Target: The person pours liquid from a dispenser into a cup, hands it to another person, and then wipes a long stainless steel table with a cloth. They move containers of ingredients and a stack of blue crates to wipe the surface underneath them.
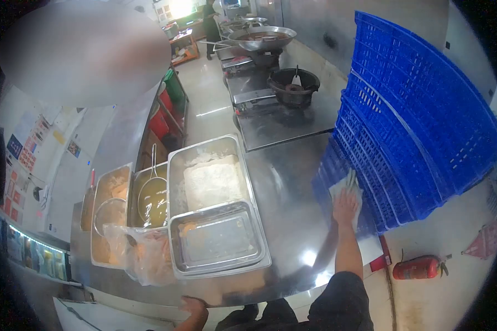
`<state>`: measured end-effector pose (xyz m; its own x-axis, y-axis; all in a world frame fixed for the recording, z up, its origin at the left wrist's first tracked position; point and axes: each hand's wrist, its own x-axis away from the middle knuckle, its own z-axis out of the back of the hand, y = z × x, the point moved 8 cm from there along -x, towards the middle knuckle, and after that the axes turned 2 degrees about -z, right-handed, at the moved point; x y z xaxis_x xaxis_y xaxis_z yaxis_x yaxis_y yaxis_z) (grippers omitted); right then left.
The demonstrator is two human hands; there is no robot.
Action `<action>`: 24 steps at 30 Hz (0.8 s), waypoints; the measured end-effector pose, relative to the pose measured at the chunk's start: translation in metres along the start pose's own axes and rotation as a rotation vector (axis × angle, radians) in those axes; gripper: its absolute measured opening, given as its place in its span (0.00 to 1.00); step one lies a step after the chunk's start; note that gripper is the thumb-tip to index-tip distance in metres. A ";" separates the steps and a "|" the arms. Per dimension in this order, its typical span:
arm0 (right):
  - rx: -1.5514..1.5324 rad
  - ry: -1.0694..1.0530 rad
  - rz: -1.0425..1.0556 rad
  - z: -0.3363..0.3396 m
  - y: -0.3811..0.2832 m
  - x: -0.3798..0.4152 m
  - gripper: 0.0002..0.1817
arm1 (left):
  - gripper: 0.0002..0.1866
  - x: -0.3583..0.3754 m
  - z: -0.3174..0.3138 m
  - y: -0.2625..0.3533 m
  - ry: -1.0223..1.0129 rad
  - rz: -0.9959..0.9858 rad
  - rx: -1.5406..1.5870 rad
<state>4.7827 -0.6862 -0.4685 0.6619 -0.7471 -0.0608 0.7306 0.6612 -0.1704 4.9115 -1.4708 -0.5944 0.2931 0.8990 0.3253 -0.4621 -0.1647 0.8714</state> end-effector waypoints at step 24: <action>-0.029 -0.167 0.518 0.017 -0.086 0.294 0.32 | 0.27 0.009 0.016 0.029 -0.784 0.347 -0.246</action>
<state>4.9174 -0.9617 -0.4549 0.9533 -0.3017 0.0123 0.2986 0.9359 -0.1870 4.9148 -1.4738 -0.5603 0.5498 0.2643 0.7924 -0.7715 -0.2031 0.6030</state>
